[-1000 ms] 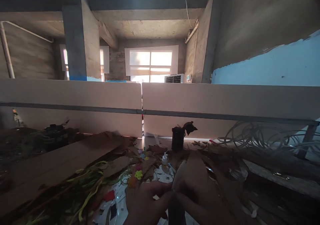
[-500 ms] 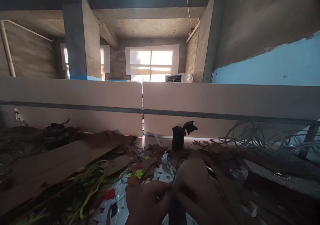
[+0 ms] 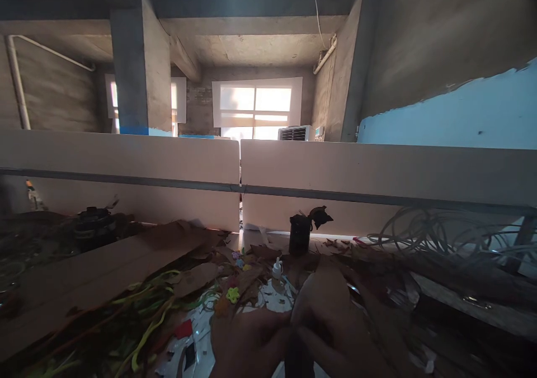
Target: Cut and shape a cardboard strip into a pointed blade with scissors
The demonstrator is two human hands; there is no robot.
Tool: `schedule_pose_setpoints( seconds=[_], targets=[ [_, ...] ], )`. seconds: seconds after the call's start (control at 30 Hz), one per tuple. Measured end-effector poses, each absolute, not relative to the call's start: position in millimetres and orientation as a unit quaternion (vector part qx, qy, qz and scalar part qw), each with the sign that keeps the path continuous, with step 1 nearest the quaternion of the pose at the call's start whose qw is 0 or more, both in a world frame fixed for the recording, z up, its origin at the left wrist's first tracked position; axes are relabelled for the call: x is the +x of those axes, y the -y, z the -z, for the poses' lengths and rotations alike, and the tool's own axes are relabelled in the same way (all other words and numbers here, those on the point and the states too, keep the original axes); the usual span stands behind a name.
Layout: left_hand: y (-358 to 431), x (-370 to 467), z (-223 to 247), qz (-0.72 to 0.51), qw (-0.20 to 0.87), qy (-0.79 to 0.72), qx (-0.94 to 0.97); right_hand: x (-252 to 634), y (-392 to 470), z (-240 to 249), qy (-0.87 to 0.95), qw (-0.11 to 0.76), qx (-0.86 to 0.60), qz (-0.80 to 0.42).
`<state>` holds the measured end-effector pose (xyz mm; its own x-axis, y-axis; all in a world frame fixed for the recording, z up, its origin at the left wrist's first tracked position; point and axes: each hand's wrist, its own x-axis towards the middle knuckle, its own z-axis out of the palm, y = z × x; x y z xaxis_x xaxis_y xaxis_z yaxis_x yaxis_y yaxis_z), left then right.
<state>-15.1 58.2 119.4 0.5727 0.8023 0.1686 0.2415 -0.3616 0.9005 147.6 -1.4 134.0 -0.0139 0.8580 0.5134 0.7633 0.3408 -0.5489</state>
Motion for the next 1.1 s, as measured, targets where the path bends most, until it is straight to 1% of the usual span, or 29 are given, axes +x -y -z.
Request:
schedule_pose_setpoints(
  seconds=[0.23, 0.4, 0.57, 0.73, 0.8, 1.0, 1.1],
  targets=[
    [-57, -17, -123, -0.302, 0.442, -0.346, 0.771, 145, 8, -142, 0.698, 0.389, -0.596, -0.079],
    [-56, -17, -125, -0.303, 0.427, -0.335, 0.783, 145, 8, -142, 0.703, 0.416, -0.574, -0.054],
    [-57, -16, -121, -0.312, 0.386, -0.345, 0.797, 148, 2, -134, 0.725, 0.381, -0.571, -0.059],
    [-57, -16, -118, -0.320, 0.370, -0.341, 0.803, 144, 5, -134, 0.701, 0.434, -0.564, -0.034],
    [-56, -16, -121, -0.316, 0.371, -0.347, 0.801, 144, 5, -134, 0.703, 0.440, -0.558, -0.033],
    [-53, -16, -127, -0.305, 0.410, -0.340, 0.789, 148, 1, -131, 0.725, 0.394, -0.562, -0.057],
    [-54, -16, -125, -0.301, 0.434, -0.339, 0.778, 147, 2, -133, 0.721, 0.400, -0.564, -0.048]
  ],
)
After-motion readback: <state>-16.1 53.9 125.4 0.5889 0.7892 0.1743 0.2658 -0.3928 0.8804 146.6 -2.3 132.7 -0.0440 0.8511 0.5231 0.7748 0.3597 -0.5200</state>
